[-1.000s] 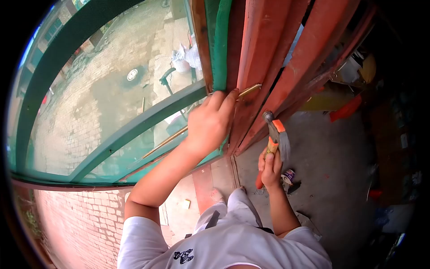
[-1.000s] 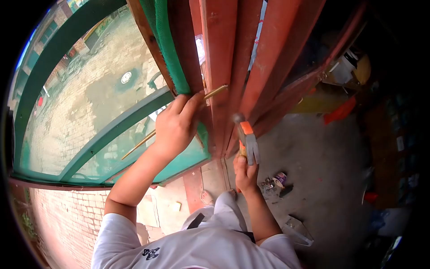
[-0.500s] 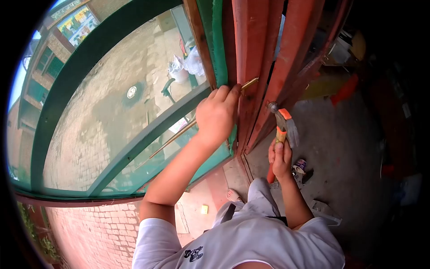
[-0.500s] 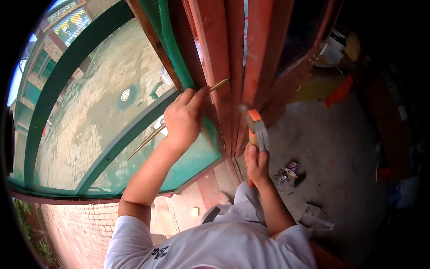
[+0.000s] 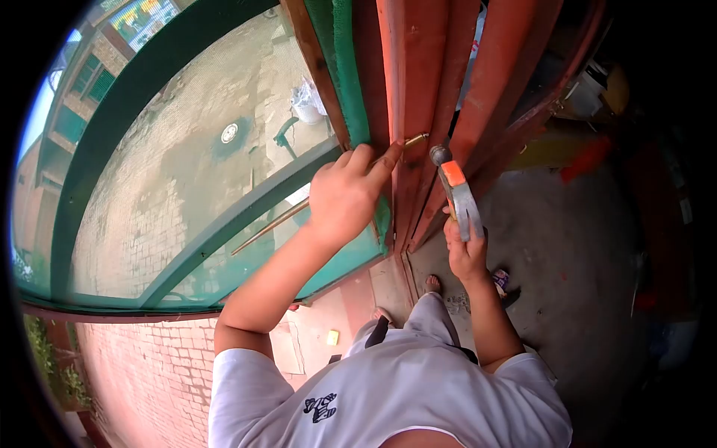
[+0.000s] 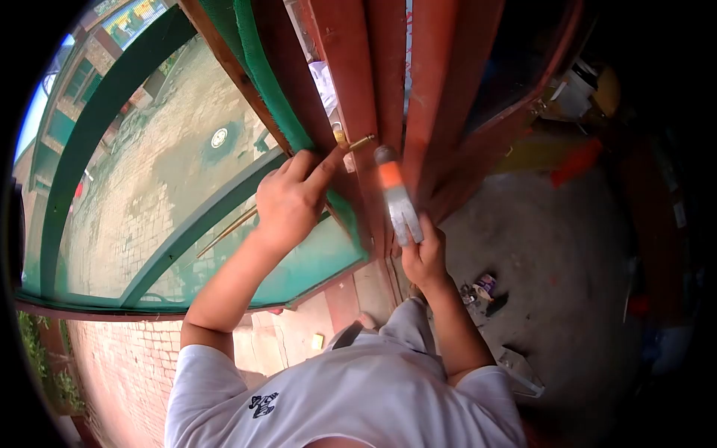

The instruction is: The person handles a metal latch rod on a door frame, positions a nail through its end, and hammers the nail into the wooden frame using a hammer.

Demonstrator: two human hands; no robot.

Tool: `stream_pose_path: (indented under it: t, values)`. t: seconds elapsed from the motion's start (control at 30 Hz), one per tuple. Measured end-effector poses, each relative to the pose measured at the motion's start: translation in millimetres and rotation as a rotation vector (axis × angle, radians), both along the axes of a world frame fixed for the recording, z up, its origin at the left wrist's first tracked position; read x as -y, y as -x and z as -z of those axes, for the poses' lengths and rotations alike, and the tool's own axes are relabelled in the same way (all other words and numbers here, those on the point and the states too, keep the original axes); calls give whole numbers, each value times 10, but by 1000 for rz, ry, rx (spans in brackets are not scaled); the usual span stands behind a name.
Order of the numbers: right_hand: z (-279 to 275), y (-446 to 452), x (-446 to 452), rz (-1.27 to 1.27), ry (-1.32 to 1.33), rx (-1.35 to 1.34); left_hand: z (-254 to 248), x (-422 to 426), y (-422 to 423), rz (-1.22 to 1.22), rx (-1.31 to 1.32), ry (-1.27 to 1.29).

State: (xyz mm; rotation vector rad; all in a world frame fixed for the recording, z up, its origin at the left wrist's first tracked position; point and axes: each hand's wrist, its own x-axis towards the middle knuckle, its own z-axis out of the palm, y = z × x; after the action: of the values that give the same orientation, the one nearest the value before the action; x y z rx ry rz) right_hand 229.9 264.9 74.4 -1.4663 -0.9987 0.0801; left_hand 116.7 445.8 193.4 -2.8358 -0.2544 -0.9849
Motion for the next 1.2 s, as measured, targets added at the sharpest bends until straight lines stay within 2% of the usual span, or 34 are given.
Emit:
stream_pose_path:
  t: [0.17, 0.3, 0.47, 0.83, 1.03, 1.17, 1.2]
  values:
    - [-160, -364, -133, 4, -22, 293, 27, 15, -61, -24, 17, -12]
    - [-134, -611, -108, -171, 101, 314, 42, 3, -173, -30, 29, -109]
    - [-38, -616, -186, -212, 49, 153, -50, -7, -112, -56, -152, -213]
    - [178, -188, -342, 88, 11, 233, 72, -123, -42, 50, -44, -318]
    - [-103, 34, -230, 192, 5, 133, 160, -180, -35, 87, 60, -380]
    - [-393, 461, -60, 89, -275, -20, 223, -227, -49, 95, 98, -417]
    - [-414, 537, -56, 118, -284, 20, 234, -233, -49, 96, 105, -421]
